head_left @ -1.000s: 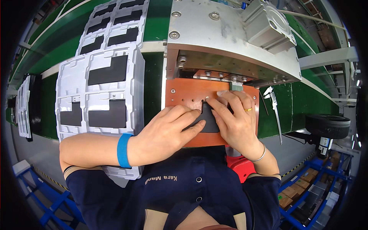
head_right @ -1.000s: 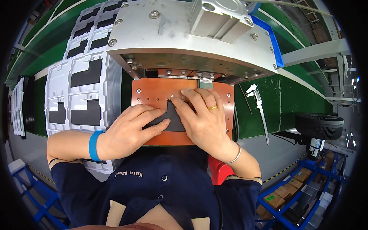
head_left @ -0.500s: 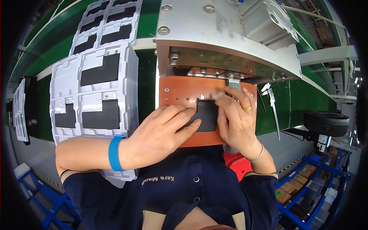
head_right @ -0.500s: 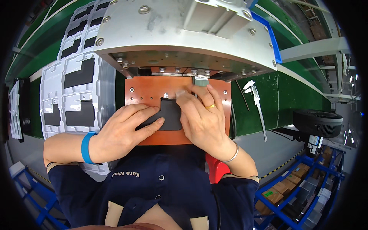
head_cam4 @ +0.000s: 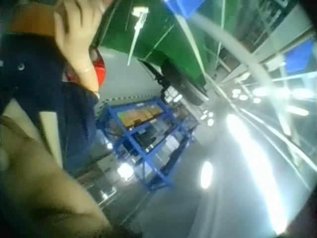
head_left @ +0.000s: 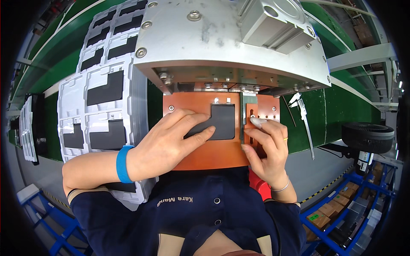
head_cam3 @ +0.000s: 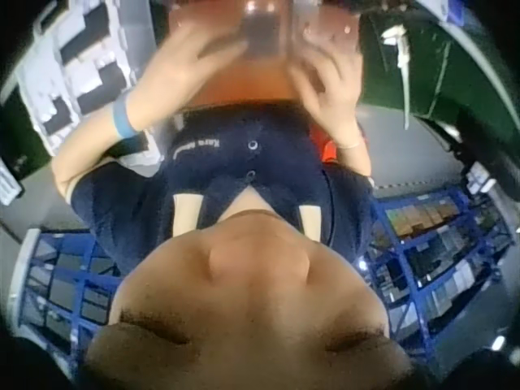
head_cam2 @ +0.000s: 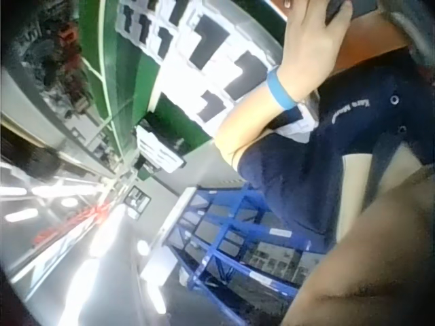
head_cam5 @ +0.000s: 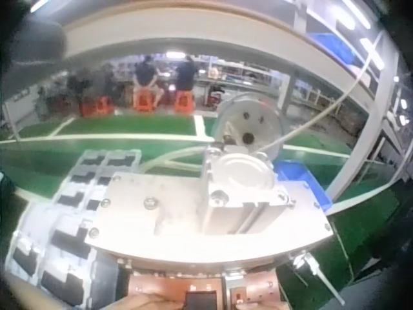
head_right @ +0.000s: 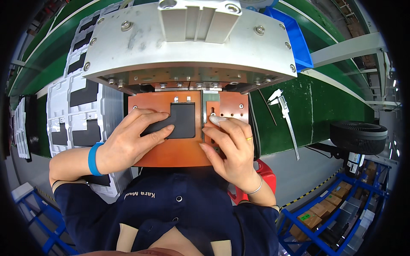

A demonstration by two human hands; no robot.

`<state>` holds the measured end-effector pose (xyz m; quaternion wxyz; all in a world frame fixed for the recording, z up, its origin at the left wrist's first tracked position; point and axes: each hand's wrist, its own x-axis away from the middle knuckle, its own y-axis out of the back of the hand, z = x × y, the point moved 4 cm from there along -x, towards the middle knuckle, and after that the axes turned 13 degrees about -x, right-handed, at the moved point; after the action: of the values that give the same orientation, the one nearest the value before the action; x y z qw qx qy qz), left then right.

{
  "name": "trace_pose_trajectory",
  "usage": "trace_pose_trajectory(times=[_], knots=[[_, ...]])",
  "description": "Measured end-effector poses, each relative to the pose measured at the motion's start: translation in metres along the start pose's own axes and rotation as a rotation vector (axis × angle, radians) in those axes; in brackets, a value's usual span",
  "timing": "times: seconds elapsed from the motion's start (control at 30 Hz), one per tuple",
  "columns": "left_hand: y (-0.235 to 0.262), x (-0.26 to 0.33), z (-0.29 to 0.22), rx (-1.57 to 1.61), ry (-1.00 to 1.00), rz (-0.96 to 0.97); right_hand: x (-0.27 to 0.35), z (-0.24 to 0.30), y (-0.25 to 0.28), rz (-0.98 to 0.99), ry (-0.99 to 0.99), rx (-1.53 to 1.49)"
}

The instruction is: The worker aligns small black rectangular pads into a machine fixture, presses them, and organizes the finished parts into partitioned trays.

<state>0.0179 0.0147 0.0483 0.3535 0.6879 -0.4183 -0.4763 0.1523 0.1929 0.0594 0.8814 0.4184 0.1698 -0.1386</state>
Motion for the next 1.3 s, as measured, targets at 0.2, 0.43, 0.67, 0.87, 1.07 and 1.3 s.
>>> trace_pose_trajectory(times=[0.2, 0.43, 0.67, 0.87, 1.07, 1.3], knots=[[0.003, -0.007, 0.004, -0.015, 0.018, -0.001, 0.000, 0.007, -0.007, 0.024, 0.011, 0.001], [0.006, -0.008, 0.007, -0.014, 0.010, 0.030, 0.004, 0.011, -0.010, 0.056, 0.013, 0.027], [0.008, -0.006, 0.002, -0.010, 0.035, 0.037, 0.007, 0.018, -0.009, 0.073, 0.008, 0.024], [0.010, -0.007, -0.003, -0.014, 0.039, 0.050, 0.014, 0.026, -0.003, 0.094, 0.123, 0.092], [0.013, -0.007, -0.008, -0.013, 0.034, 0.054, 0.026, 0.029, 0.009, 0.036, 0.200, 0.120], [0.013, -0.012, -0.006, -0.010, 0.032, 0.036, 0.037, 0.023, 0.017, -0.085, 0.244, -0.026]])
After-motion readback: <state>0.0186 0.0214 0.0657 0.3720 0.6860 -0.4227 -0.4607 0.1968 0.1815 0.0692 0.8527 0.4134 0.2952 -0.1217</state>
